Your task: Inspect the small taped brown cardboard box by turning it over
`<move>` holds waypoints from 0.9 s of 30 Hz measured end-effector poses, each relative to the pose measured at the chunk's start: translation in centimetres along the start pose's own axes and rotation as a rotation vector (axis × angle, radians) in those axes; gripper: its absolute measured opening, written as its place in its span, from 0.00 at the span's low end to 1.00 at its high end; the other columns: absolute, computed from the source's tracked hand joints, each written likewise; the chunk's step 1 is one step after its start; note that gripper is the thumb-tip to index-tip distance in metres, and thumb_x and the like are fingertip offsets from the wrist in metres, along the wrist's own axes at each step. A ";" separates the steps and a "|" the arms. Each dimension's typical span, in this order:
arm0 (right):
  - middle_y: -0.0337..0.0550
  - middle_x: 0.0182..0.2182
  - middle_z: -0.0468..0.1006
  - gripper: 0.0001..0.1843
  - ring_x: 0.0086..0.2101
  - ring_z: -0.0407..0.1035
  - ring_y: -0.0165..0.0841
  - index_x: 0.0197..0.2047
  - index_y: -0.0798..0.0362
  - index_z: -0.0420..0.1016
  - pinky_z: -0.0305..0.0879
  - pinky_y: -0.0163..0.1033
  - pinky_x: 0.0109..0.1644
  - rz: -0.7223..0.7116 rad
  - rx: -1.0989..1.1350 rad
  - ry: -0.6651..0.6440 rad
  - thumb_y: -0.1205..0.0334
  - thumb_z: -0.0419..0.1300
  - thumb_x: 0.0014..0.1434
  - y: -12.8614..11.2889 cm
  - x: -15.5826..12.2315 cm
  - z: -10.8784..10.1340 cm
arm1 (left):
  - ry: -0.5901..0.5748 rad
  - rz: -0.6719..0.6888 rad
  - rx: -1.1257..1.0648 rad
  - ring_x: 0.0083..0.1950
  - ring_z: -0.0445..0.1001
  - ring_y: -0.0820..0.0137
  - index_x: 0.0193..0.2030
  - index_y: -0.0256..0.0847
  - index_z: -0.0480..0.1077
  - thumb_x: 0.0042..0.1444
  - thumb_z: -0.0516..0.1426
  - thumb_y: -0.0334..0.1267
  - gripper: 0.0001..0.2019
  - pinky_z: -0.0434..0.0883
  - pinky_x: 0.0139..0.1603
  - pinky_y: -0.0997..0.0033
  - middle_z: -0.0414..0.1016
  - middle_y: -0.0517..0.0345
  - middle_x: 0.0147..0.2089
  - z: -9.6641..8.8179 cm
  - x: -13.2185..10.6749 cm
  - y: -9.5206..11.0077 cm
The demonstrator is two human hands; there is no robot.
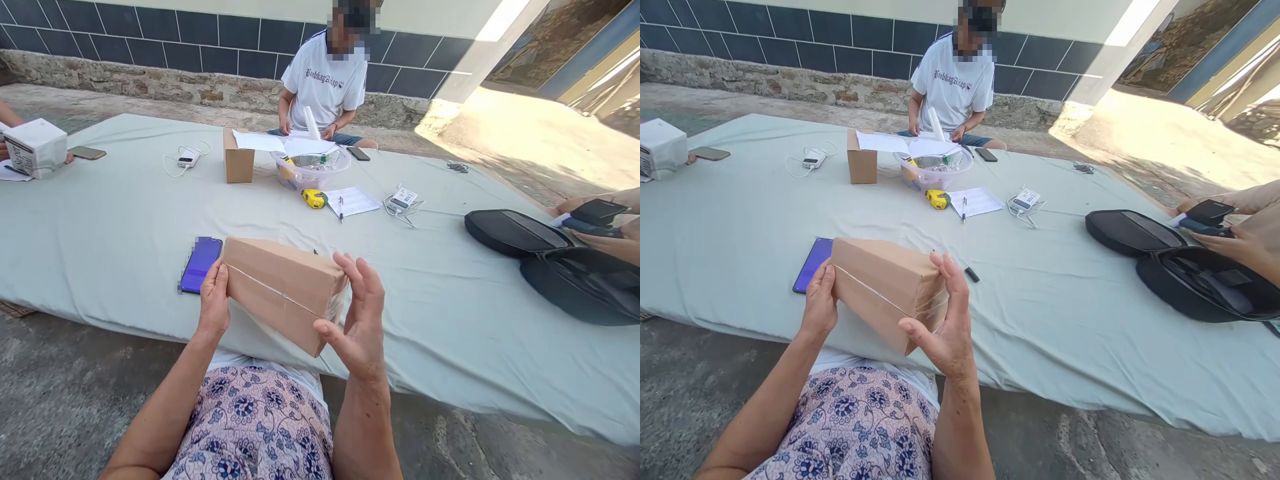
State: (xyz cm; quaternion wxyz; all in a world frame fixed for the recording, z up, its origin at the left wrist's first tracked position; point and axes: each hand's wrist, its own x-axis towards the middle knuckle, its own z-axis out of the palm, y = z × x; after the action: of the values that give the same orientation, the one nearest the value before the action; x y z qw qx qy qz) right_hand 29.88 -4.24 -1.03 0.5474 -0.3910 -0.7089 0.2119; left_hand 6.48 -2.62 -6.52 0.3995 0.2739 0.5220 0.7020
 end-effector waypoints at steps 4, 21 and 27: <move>0.51 0.62 0.74 0.37 0.63 0.67 0.50 0.67 0.44 0.67 0.63 0.59 0.67 0.038 -0.094 -0.018 0.33 0.61 0.62 -0.7 0.7 -0.3 | 0.013 -0.041 -0.005 0.57 0.77 0.61 0.52 0.43 0.77 0.51 0.66 0.64 0.30 0.76 0.48 0.68 0.79 0.48 0.57 -0.3 0.5 0.6; 0.45 0.50 0.81 0.30 0.45 0.72 0.43 0.54 0.44 0.77 0.69 0.50 0.53 0.348 -0.179 0.069 0.31 0.59 0.61 -2.5 3.7 1.4 | -0.302 0.174 0.081 0.79 0.54 0.48 0.75 0.51 0.54 0.49 0.66 0.68 0.51 0.68 0.69 0.53 0.53 0.40 0.79 0.7 -1.1 0.1; 0.40 0.35 0.80 0.23 0.35 0.70 0.37 0.46 0.46 0.80 0.69 0.43 0.43 0.412 -0.104 0.092 0.37 0.60 0.62 -2.5 4.4 1.1 | -0.222 0.178 0.227 0.78 0.57 0.53 0.71 0.54 0.64 0.61 0.61 0.59 0.33 0.63 0.73 0.51 0.60 0.49 0.77 1.2 -2.5 1.4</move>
State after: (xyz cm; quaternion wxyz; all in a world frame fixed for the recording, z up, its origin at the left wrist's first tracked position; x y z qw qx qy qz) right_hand 27.61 -2.13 3.10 0.5032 -0.5646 -0.5985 0.2643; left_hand 8.38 -4.32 -4.72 0.3575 0.4384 0.5243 0.6365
